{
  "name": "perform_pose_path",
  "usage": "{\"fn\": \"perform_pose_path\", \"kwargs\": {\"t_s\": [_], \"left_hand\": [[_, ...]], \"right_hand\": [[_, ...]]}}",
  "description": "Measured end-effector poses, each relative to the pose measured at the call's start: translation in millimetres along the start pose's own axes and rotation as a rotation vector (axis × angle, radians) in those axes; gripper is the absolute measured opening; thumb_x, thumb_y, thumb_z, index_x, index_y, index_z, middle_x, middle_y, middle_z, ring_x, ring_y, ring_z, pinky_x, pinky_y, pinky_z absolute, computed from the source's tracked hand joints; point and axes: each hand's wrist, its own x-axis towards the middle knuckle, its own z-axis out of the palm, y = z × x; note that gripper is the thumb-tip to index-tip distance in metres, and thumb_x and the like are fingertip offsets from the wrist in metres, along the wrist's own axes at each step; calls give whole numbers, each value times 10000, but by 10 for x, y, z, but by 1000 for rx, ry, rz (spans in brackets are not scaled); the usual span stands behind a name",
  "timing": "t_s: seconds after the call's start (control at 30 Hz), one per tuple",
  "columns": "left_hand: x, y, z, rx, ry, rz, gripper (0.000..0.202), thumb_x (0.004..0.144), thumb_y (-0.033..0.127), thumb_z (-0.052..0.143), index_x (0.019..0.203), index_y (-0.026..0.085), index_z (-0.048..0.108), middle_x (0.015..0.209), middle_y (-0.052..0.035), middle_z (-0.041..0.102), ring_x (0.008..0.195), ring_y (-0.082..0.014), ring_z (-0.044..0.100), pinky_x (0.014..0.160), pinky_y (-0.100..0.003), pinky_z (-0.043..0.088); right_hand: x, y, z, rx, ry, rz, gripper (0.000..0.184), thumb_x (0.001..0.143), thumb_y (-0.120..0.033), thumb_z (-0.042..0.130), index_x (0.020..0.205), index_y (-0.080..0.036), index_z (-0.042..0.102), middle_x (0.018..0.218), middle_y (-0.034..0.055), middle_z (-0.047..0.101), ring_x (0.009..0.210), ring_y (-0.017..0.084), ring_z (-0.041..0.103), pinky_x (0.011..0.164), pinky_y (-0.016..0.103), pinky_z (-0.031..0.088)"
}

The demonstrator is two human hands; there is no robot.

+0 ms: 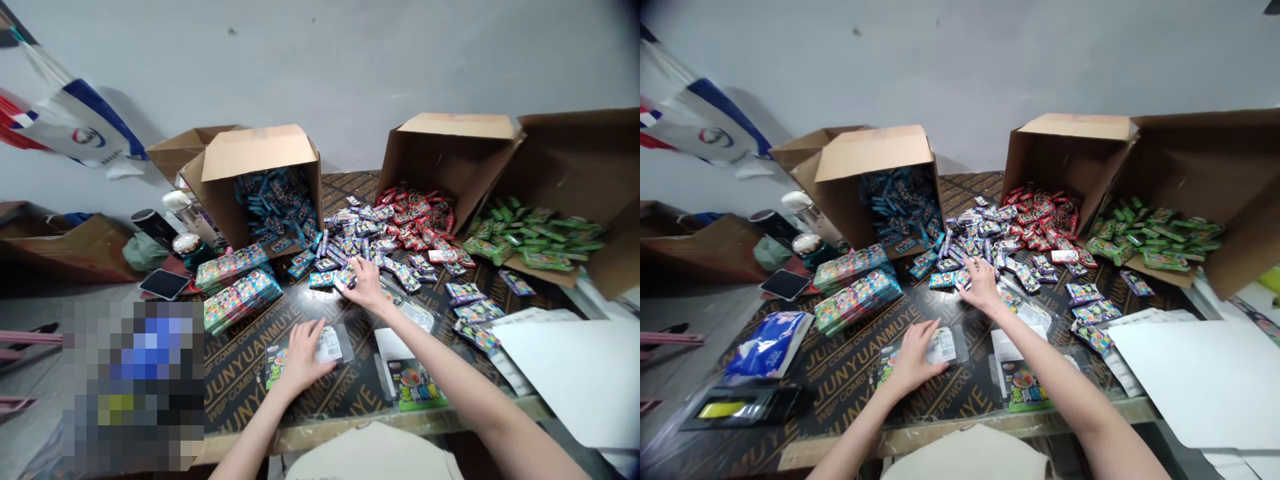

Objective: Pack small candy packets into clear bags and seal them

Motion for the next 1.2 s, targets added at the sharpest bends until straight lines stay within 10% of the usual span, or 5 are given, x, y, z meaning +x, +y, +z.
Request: {"fn": "perform_pose_path", "kwargs": {"t_s": [0.13, 0.47, 0.57, 0.8, 1.2], "left_hand": [[164, 169, -31, -576, 152, -222, 535, 687, 303, 636, 1185, 150, 515, 1186, -118, 563, 1089, -248, 523, 965, -402, 375], [148, 422, -154, -1522, -305, -511, 415, 790, 409, 527, 1055, 94, 582, 896, -132, 674, 772, -230, 650, 734, -393, 502], [105, 343, -162, -1296, -277, -413, 462, 811, 437, 479, 1114, 99, 564, 995, -146, 653, 870, -250, 627, 810, -425, 470], [-92, -41, -136, 109, -161, 28, 956, 484, 389, 759, 1334, 233, 350, 1228, -108, 489, 1147, -318, 413, 1002, -505, 252], [-76, -88, -225, 83, -150, 171, 1007, 570, 242, 678, 1403, 217, 113, 1235, -92, 468, 1150, -273, 418, 1052, -502, 195]], "right_hand": [[-418, -477, -240, 50, -211, -281, 737, 630, -243, 617, 1318, -228, 353, 1293, 145, 385, 1129, 313, 370, 891, 433, 274], [-744, -323, -388, 568, -210, -351, 893, 620, -396, 694, 1361, -190, 240, 1305, 122, 413, 1182, 270, 380, 979, 401, 267], [-831, -293, -345, 575, -147, -290, 808, 615, -279, 652, 1330, -195, 284, 1261, 101, 451, 1146, 259, 417, 965, 384, 284], [-972, -77, -155, 236, -265, -198, 786, 599, -218, 653, 1317, -227, 334, 1211, 101, 477, 1095, 284, 424, 884, 412, 295], [-1016, -119, -178, 464, -431, -316, 906, 622, -315, 727, 1372, -223, 228, 1334, 98, 409, 1158, 259, 397, 951, 384, 264]]}}
